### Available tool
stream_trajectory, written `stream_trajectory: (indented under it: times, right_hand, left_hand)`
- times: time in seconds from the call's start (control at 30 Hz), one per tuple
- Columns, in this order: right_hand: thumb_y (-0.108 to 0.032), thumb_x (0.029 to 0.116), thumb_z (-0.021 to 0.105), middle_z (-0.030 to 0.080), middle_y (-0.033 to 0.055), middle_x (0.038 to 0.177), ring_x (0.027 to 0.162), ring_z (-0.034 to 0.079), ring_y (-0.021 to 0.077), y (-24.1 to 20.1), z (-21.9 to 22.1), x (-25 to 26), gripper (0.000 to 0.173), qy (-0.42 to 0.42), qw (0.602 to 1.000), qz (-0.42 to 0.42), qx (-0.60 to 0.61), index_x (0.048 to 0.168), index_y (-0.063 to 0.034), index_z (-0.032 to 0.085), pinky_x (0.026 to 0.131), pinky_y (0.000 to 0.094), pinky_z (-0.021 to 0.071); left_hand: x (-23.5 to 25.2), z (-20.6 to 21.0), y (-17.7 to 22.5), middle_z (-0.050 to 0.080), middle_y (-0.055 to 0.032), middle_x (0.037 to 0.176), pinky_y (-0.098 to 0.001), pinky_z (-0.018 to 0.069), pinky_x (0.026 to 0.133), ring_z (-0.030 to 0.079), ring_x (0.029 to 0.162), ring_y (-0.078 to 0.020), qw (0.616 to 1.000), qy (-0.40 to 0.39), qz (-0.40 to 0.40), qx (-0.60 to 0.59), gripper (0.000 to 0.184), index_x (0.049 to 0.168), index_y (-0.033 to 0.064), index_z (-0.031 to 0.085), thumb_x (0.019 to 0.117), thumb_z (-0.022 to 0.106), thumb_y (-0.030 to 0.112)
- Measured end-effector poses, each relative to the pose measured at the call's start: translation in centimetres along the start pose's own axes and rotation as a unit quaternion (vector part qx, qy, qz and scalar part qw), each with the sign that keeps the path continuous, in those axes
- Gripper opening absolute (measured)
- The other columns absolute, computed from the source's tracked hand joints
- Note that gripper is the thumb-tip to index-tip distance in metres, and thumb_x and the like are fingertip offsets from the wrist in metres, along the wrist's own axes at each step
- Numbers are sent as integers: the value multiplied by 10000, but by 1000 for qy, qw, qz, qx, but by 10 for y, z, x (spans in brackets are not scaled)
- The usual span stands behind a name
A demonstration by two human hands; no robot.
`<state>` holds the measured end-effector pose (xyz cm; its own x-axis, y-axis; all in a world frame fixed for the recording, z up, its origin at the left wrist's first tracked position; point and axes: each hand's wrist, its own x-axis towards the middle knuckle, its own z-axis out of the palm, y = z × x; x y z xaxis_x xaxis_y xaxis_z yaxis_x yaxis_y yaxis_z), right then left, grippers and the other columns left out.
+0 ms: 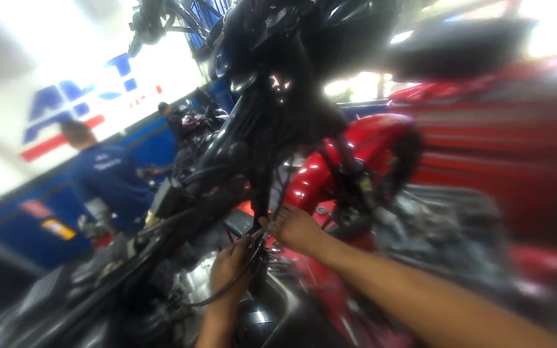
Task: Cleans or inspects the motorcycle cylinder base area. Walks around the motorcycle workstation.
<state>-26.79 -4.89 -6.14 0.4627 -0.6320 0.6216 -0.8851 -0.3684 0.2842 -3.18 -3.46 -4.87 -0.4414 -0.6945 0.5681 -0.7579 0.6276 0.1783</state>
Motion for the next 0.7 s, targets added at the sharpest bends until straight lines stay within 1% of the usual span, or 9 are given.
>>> stream_trajectory:
  times: [0.1,0.2,0.27,0.37,0.43,0.5,0.57,0.63,0.7]
  right_hand:
    - [-117,936,618,729,117,903,858,712,306,1,6,-1,327,29,1000,-2,-9,1247,-148,714,851,487,574]
    - [-118,911,681,730,117,941,864,715,310,-1,9,-4,400,10,1000,12,4,1308,-171,680,849,493,574]
    - [-112,892,696,739,117,931,860,718,306,-3,5,-2,395,7,1000,17,9,1284,-159,699,841,489,574]
    - [-103,880,723,739,92,975,940,713,289,2,-9,6,339,-11,1000,11,18,1210,-182,729,905,483,565]
    - [-113,900,711,719,61,1003,1012,690,267,9,-14,9,265,-22,999,2,36,1155,-184,727,946,461,551]
    - [-111,952,644,730,55,1006,1053,687,251,16,-10,6,176,-25,997,23,71,1100,-151,732,1007,449,524]
    - [-157,994,614,736,70,1012,1101,681,261,27,3,-2,142,-32,993,42,107,1061,-104,728,1057,459,500]
    - [-255,1019,608,723,47,1020,1104,671,243,28,5,-10,165,-84,987,64,123,1063,-131,707,1025,450,520]
    - [-258,985,627,719,73,1010,1041,677,285,12,-24,-11,178,-189,966,119,127,1097,-145,707,934,501,539]
  left_hand:
    - [2,5,-2,764,-55,1130,-434,623,856,752,983,-224,998,45,32,33,315,1268,187,739,966,648,174]
    - [4,4,3,755,-31,1171,-433,618,868,743,1007,-202,1000,19,10,16,318,1285,208,732,990,616,194]
    - [3,3,6,760,-34,1151,-439,616,872,744,1008,-203,1000,28,-1,0,298,1257,206,748,986,622,214]
    - [-1,13,2,775,-53,1058,-413,637,799,758,917,-211,991,123,43,-2,224,1147,177,791,958,674,206]
    - [-2,16,2,778,-61,1019,-412,637,783,761,893,-218,987,152,54,-13,193,1095,161,803,943,691,197]
    - [-1,13,3,776,-48,1041,-421,631,821,755,940,-214,992,117,34,-24,200,1107,165,797,940,691,192]
    - [2,3,5,771,-36,1082,-427,615,888,743,1004,-204,997,61,6,-36,224,1150,174,786,952,684,189]
    - [3,-4,7,767,-26,1108,-419,598,931,732,1040,-190,999,21,-14,-47,240,1184,182,778,974,663,199]
    - [5,-7,7,765,-24,1116,-416,586,949,726,1046,-179,997,-2,-28,-66,245,1199,185,771,994,646,232]
